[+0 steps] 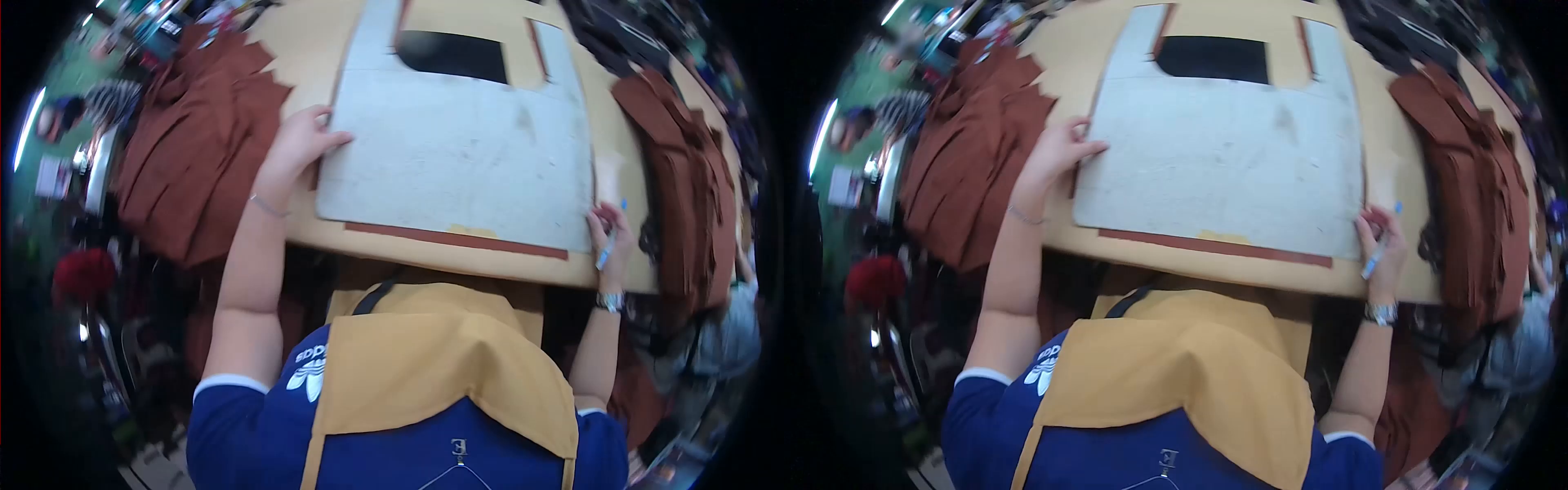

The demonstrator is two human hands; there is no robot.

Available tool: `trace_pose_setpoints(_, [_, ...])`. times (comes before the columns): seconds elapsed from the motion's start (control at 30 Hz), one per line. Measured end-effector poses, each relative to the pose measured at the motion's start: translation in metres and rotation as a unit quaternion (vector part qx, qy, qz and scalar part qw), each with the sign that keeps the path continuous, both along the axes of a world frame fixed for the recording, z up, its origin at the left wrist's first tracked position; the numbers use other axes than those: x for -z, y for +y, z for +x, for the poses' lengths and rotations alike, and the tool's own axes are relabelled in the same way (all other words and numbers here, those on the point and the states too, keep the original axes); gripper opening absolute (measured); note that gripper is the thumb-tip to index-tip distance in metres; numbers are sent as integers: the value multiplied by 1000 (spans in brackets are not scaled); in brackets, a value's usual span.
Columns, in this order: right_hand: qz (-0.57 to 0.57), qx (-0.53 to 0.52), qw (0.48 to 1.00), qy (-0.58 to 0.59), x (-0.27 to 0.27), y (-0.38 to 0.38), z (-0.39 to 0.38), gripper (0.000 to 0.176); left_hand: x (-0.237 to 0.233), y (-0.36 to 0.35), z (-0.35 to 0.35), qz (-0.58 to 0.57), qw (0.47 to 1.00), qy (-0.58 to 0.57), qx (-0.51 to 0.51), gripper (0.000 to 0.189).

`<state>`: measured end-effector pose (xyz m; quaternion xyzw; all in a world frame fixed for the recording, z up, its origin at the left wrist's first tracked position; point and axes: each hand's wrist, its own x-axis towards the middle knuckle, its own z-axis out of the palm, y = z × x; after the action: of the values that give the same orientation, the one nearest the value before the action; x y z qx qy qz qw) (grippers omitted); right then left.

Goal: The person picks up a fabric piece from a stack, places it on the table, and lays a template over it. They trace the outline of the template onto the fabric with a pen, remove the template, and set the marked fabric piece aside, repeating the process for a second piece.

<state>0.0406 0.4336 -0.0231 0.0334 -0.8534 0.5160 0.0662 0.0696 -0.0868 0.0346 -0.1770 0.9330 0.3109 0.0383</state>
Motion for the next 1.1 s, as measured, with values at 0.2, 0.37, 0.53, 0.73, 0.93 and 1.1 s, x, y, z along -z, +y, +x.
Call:
trace_pose_setpoints(0.2, [-48, -17, 999, -4, 12, 12, -8, 25, 0, 4, 1, -10, 1000, 14, -19, 66])
trace_pose_setpoints(0.37, [-49, -15, 999, -5, 15, 13, -10, 25, -2, 6, 2, -27, 999, 6, -19, 66])
trace_pose_setpoints(0.53, [3, -12, 1000, 3, 5, 6, -5, 23, -4, 7, 1, -68, 997, -15, -22, 63])
trace_pose_setpoints(0.73, [84, 11, 996, 14, -18, -9, 4, 18, 0, 5, 2, 5, 1000, 28, -2, 62])
trace_pose_setpoints(0.93, [-191, 76, 977, -59, -12, 10, -4, 21, 16, -9, -4, 46, 999, 7, -22, 62])
trace_pose_setpoints(1.1, [-107, 56, 989, -80, -12, 11, -5, 25, 24, -16, -6, 87, 996, 12, -24, 64])
